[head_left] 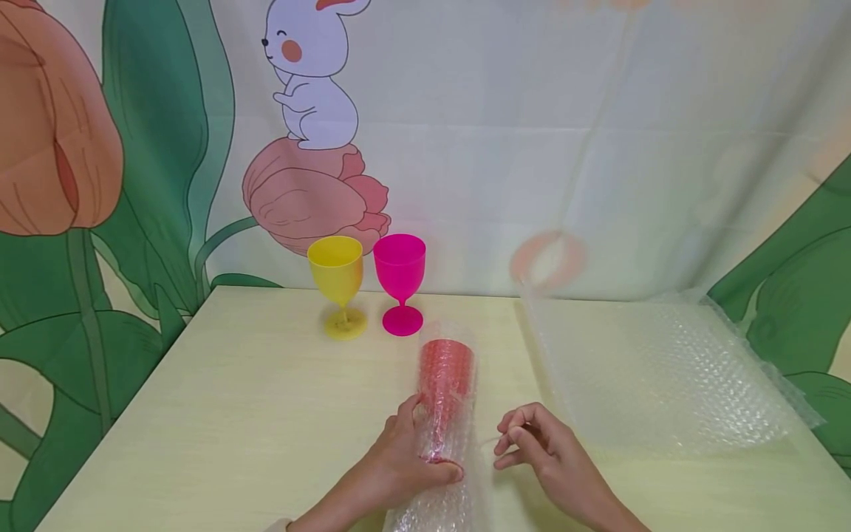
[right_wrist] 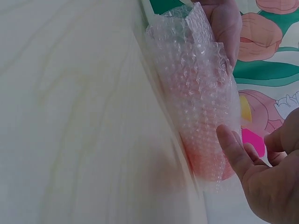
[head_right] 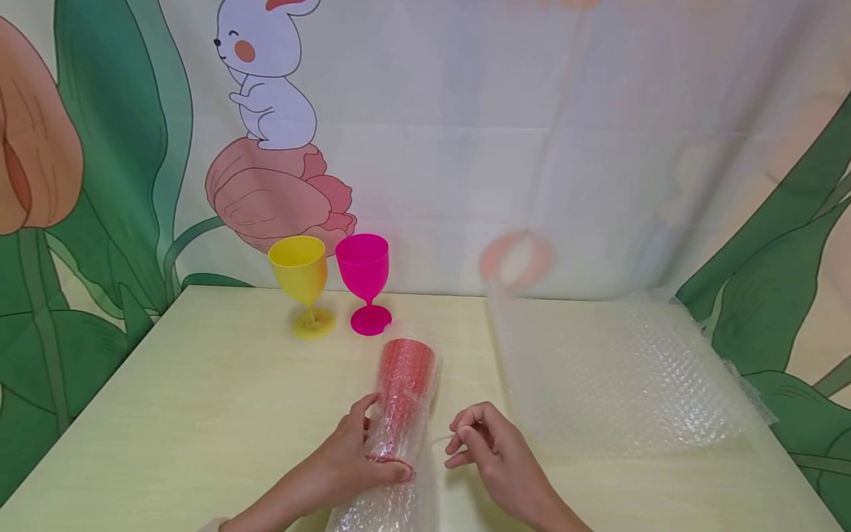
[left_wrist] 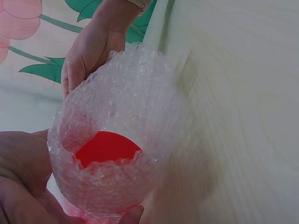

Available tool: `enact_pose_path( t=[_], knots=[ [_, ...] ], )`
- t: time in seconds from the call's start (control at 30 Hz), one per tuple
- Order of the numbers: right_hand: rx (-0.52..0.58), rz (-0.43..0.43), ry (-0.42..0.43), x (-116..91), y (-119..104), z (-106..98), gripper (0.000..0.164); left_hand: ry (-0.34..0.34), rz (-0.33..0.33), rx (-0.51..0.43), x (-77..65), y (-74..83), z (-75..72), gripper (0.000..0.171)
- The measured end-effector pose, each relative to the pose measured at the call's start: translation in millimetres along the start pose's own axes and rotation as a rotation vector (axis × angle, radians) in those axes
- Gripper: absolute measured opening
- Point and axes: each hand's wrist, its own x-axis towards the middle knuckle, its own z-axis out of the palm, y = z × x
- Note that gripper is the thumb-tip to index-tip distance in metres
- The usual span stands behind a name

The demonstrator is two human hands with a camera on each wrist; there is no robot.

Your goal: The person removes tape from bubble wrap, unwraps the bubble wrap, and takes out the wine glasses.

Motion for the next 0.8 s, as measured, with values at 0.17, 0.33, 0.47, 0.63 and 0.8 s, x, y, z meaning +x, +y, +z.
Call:
enact_pose_path(
  t=[0.17,0.33,0.47,0.63,0.8],
  knots=[
    [-0.003,0.048,0.034,-3.8,-0.2,-3.1,0.019,-0.009,-0.020,-0.002,0.1,-0.3,-0.3,0.116],
    [0.006,0.085,0.061,-8.4,-2.6,-7.7,0.018,-0.020,-0.038,-0.001,0.2,0.0,-0.9,0.116],
    [-0.007,0.081,0.061,-12.7,-2.2,-11.6,0.018,-0.024,-0.036,-0.006,-0.2,-0.1,-1.2,0.116],
    [-0.035,0.088,0.069,-16.9,-2.4,-15.7,0.023,-0.025,-0.017,-0.019,-1.2,-0.8,-1.5,0.115],
    [-0.042,0.118,0.118,-18.1,-4.9,-16.6,0.026,-0.026,-0.012,-0.014,-0.7,-1.8,-1.3,0.115]
  ],
)
